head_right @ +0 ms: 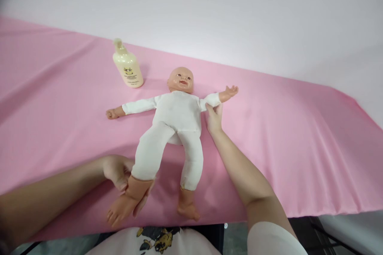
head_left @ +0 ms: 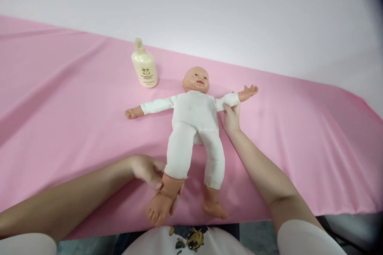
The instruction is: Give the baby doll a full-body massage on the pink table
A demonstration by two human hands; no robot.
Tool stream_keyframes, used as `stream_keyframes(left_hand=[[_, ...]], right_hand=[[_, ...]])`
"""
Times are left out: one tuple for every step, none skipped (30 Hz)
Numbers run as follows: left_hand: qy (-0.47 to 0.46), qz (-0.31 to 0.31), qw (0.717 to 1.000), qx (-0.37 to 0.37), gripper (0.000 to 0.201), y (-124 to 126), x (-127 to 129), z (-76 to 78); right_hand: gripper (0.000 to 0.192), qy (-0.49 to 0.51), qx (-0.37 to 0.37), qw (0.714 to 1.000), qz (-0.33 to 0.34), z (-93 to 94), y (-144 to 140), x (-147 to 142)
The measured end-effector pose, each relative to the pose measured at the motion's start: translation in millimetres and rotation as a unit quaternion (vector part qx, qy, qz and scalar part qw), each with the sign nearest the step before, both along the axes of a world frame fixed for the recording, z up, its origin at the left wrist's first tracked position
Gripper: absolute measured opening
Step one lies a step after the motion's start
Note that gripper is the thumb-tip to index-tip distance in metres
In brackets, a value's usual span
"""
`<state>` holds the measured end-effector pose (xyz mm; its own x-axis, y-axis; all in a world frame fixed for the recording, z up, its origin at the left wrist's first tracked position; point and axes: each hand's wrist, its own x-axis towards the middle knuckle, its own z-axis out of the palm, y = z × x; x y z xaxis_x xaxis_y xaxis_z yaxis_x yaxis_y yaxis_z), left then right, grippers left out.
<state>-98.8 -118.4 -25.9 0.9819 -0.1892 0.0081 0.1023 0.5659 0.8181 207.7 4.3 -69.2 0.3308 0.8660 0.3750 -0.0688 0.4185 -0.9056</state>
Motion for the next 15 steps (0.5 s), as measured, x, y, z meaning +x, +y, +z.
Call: stream_keyframes(left_hand=[[-0.008,0.028,0.999,-0.022,0.06,-1,1,0.4],[-0.016,0.058,0.997,-0.041,0.06,-2,1,-0.2],[-0.023,0.086,0.994,-0.056,0.058,-2,2,-1.7],[-0.028,0.115,0.991,-0.067,0.055,-2,2,-4.1],[-0.03,0.144,0.986,-0.076,0.053,-2,2,-7.4],[-0.029,0.171,0.981,-0.084,0.051,-2,2,-11.1],[-0.025,0.195,0.976,-0.089,0.05,-3,1,-14.9],[-0.018,0.216,0.972,-0.093,0.049,-3,1,-18.6],[-0.01,0.234,0.968,-0.094,0.048,-3,1,-21.8],[0.0,0.247,0.964,-0.094,0.047,-4,1,-24.5],[0.01,0.256,0.962,-0.094,0.046,-4,1,-26.4],[0.016,0.26,0.961,-0.094,0.045,-4,0,-27.6],[0.02,0.262,0.96,-0.093,0.045,-4,0,-28.2],[0.021,0.259,0.961,-0.093,0.046,-4,0,-28.1],[0.021,0.254,0.963,-0.09,0.046,-4,0,-27.4]], right_hand=[[0.054,-0.019,0.006,1.0,0.005,3.8,-4,-3],[0.051,-0.052,0.015,0.998,0.017,7.8,-8,-5],[0.048,-0.093,0.029,0.995,0.033,11.8,-12,-7],[0.045,-0.14,0.049,0.988,0.049,15.4,-16,-9],[0.042,-0.192,0.073,0.977,0.063,18.4,-19,-10],[0.038,-0.246,0.098,0.962,0.071,20.8,-22,-10],[0.034,-0.299,0.12,0.944,0.075,22.5,-24,-10],[0.03,-0.346,0.139,0.925,0.075,23.4,-25,-10],[0.029,-0.385,0.154,0.907,0.074,23.6,-25,-9],[0.029,-0.416,0.165,0.891,0.071,23.4,-25,-8],[0.032,-0.439,0.171,0.879,0.068,22.8,-25,-7],[0.034,-0.455,0.174,0.871,0.065,22.2,-25,-7],[0.035,-0.466,0.175,0.865,0.063,21.7,-24,-6],[0.036,-0.474,0.174,0.861,0.062,21.5,-24,-6],[0.036,-0.477,0.172,0.86,0.062,21.5,-24,-6]])
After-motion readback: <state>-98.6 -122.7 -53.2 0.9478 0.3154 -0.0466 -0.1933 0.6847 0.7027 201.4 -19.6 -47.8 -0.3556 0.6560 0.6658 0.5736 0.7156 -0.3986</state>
